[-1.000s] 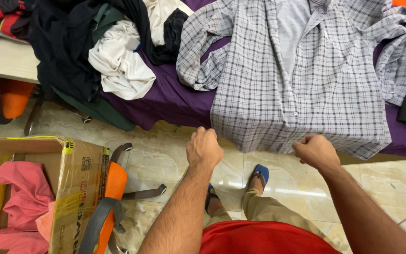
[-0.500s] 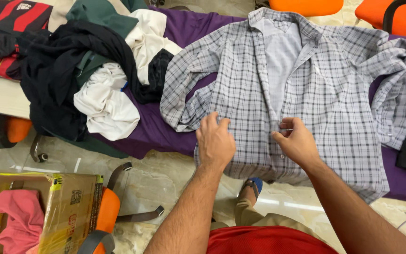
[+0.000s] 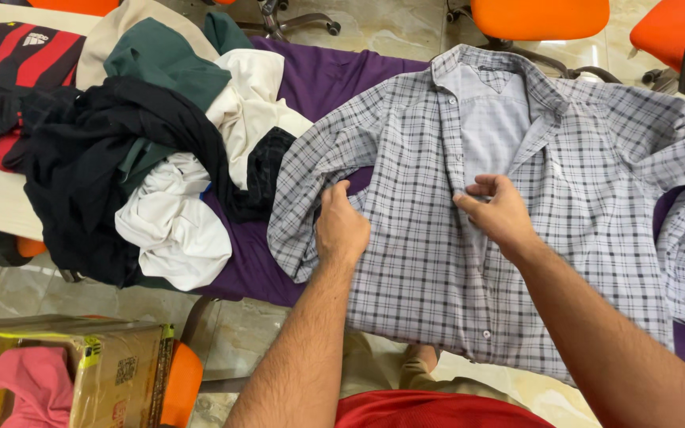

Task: The person folds a checkered shirt on a purple-covered table. They lay the shirt flat, button the front, fold the sleeves inward, fold the sides, and then fold the shirt in half before placing it on a stack of folded clothes.

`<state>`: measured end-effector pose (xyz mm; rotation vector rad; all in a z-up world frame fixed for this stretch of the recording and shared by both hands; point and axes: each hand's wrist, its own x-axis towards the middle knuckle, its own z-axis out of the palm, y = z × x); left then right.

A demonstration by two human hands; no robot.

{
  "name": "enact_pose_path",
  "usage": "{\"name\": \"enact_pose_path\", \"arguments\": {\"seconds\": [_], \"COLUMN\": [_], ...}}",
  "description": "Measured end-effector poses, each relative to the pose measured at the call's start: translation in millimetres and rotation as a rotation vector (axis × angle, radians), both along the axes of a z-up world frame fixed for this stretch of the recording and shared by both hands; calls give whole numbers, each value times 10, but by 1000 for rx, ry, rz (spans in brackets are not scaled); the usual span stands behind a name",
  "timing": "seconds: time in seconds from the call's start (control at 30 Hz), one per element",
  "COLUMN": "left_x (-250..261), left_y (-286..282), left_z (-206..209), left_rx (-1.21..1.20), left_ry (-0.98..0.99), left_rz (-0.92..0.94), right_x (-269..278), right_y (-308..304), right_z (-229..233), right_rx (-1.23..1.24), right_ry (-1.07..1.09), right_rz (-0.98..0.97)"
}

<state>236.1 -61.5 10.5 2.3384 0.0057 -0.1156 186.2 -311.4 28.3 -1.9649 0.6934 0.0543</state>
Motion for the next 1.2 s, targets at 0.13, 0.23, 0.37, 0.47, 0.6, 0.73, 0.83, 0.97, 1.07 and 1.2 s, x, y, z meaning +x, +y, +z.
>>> {"name": "enact_pose_path", "arguments": {"seconds": [0.13, 0.23, 0.37, 0.47, 0.6, 0.73, 0.83, 0.97, 1.07, 1.2], "left_x": [376, 558, 885, 1148, 1397, 1528, 1741, 2119, 2308, 2469], "left_y": [150, 248, 473, 815, 896, 372, -14, -278, -376, -553], "left_z": [129, 265, 473, 626, 687, 449, 241, 75, 12, -47], "left_rx": [20, 237, 306, 252, 325, 98, 68, 76, 108, 61], "left_ry": [166, 371, 327, -45, -573, -552, -458, -119, 26, 101], "left_rz": [-297, -539, -369, 123, 140, -187, -316, -299, -290, -281], "right_x": [393, 646, 833, 842, 816, 888, 1038, 1290, 1508, 1819], "right_y": [107, 190, 194, 90, 22, 45, 17, -87, -155, -136], "right_z": [53, 19, -123, -185, -162, -58, 46, 79, 44, 30], "right_rx": [29, 14, -43, 82, -21, -40, -4, -24, -46, 68], "right_ry": [5, 90, 40, -105, 107, 121, 64, 25, 22, -38], "right_rz": [-94, -122, -112, -226, -174, -153, -128, -96, -71, -135]}}
